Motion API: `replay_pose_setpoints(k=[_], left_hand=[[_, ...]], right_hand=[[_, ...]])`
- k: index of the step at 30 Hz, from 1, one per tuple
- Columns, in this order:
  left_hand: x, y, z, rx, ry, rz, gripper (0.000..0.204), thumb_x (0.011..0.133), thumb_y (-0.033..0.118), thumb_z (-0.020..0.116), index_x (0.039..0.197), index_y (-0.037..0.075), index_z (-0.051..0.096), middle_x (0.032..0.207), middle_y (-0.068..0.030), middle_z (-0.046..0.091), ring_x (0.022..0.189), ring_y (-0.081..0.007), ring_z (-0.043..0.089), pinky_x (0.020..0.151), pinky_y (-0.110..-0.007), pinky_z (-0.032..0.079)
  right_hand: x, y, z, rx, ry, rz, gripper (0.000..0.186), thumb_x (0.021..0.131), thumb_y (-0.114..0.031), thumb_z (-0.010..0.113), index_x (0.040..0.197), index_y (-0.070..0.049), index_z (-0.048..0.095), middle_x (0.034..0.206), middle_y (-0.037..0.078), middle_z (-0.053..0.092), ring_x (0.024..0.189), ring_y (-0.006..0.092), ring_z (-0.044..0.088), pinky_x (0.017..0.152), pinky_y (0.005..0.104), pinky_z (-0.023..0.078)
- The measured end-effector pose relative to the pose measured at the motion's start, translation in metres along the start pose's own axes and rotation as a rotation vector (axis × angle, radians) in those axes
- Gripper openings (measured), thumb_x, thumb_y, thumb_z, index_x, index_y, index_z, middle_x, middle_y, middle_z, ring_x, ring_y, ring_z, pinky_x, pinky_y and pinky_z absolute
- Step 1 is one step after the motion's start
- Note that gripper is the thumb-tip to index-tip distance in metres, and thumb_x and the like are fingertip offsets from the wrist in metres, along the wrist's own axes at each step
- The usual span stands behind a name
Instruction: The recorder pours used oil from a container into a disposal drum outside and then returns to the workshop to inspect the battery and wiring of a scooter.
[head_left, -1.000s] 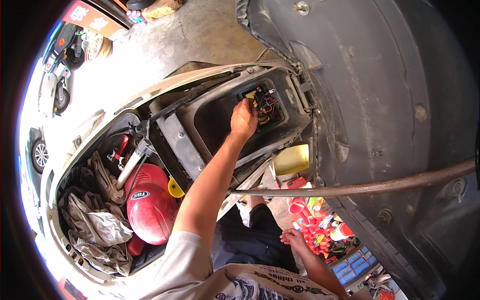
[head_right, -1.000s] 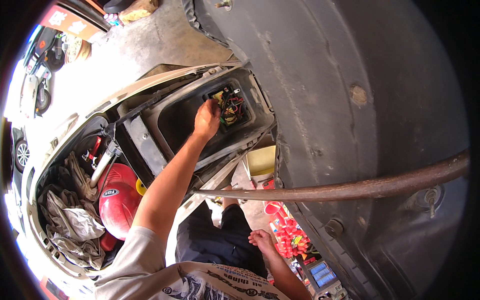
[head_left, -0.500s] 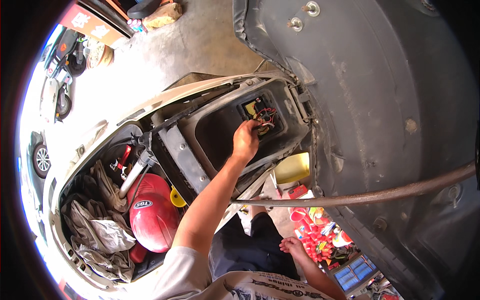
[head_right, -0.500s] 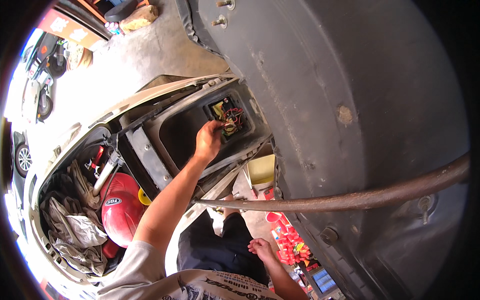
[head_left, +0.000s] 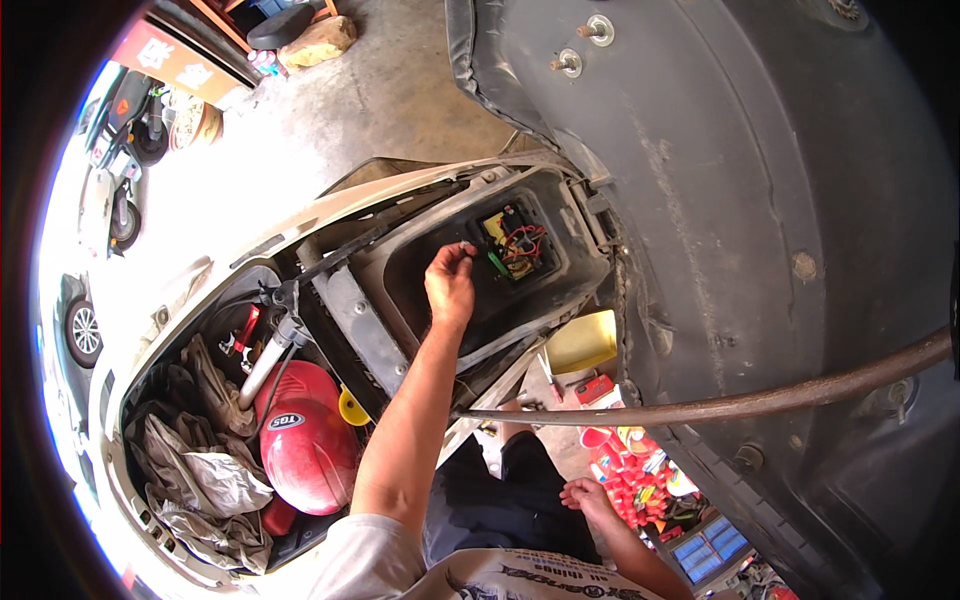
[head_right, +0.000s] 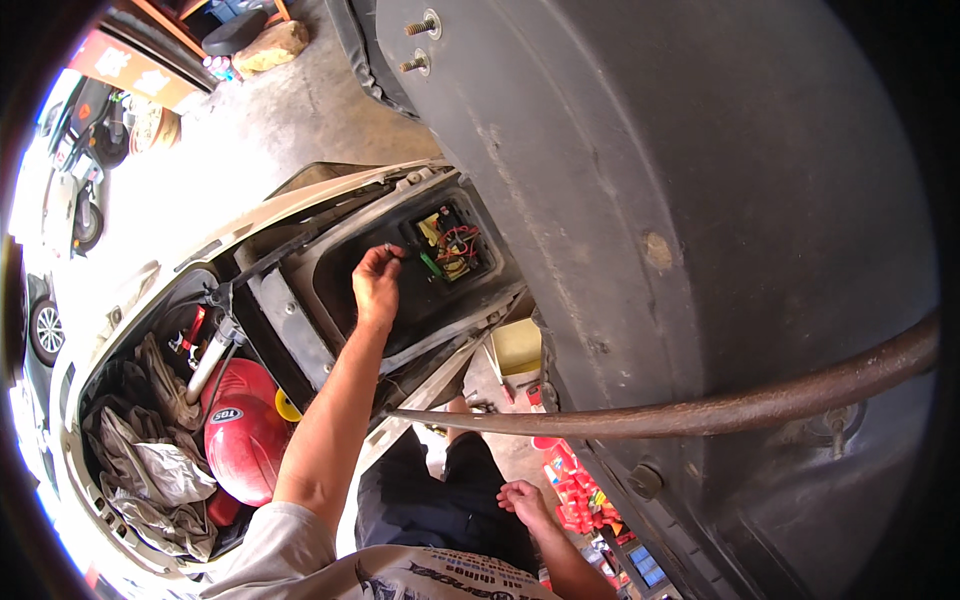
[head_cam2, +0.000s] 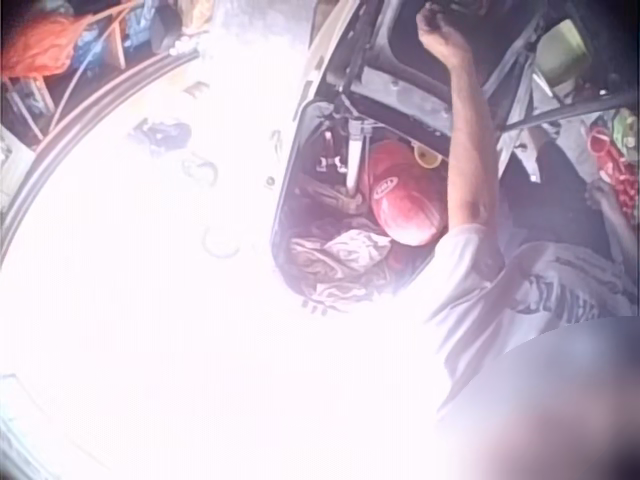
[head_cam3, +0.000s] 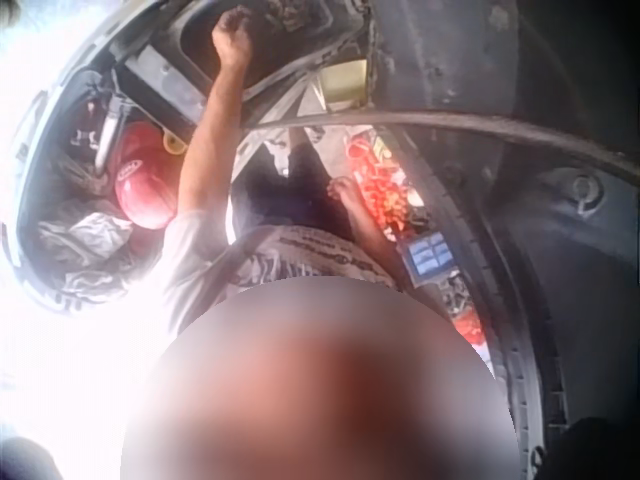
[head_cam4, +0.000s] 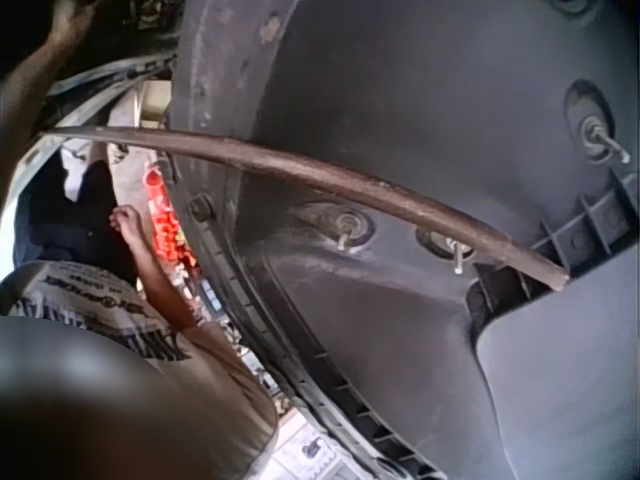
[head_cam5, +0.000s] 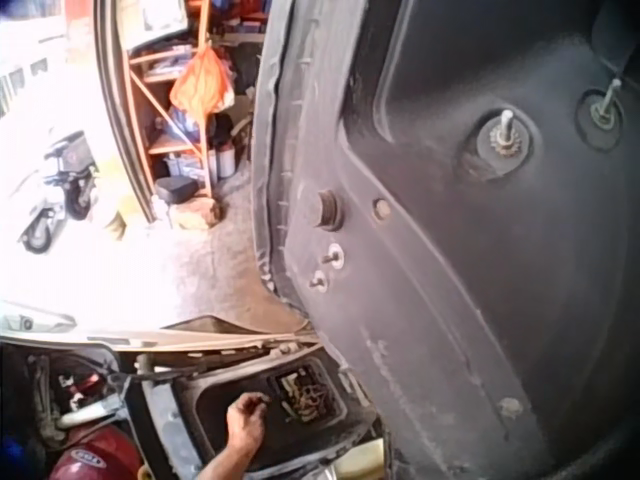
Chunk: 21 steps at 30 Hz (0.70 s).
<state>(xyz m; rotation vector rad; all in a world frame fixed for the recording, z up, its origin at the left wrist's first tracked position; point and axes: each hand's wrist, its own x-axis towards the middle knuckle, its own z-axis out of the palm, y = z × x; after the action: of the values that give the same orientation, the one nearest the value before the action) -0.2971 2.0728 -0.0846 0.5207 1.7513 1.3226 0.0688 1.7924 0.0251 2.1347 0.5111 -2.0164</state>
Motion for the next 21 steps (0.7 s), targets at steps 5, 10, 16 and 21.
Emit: replay_pose_setpoints(k=[5,10,16,21], left_hand=[[0.016,-0.008,-0.002,-0.096,0.007,-0.014,0.015,0.083,-0.007,0.052,0.093,0.001,0.059,0.088,-0.0018,0.062,0.081,-0.0091,0.055,0.078,-0.022,0.042],[0.012,-0.012,0.005,-0.147,-0.161,-0.003,0.016,0.084,-0.006,0.052,0.098,-0.001,0.058,0.092,-0.0050,0.064,0.086,-0.0105,0.059,0.082,-0.023,0.044],[0.016,-0.002,0.023,0.235,-0.268,0.014,0.019,0.083,0.003,0.058,0.102,-0.001,0.059,0.090,-0.0092,0.066,0.087,-0.0146,0.062,0.078,-0.028,0.047],[0.013,0.008,0.035,0.416,-0.285,0.107,0.025,0.078,0.012,0.063,0.102,0.003,0.062,0.091,-0.0151,0.065,0.086,-0.0296,0.063,0.078,-0.036,0.048]], right_hand=[[0.002,0.000,-0.001,0.001,-0.008,-0.024,0.016,0.092,-0.007,0.044,0.102,-0.003,0.056,0.092,0.010,0.064,0.079,0.0168,0.063,0.070,0.0275,0.050],[0.003,0.000,-0.002,-0.003,-0.013,-0.007,0.016,0.092,-0.007,0.044,0.102,-0.002,0.056,0.092,0.010,0.064,0.079,0.0165,0.063,0.070,0.0269,0.050],[0.004,0.000,-0.004,0.002,-0.013,-0.026,0.016,0.092,-0.006,0.044,0.102,-0.002,0.056,0.091,0.009,0.064,0.077,0.0157,0.063,0.068,0.0263,0.050],[0.003,0.003,-0.009,0.002,0.012,-0.044,0.014,0.092,-0.008,0.046,0.100,-0.003,0.056,0.088,0.008,0.065,0.072,0.0133,0.063,0.064,0.0246,0.049]])
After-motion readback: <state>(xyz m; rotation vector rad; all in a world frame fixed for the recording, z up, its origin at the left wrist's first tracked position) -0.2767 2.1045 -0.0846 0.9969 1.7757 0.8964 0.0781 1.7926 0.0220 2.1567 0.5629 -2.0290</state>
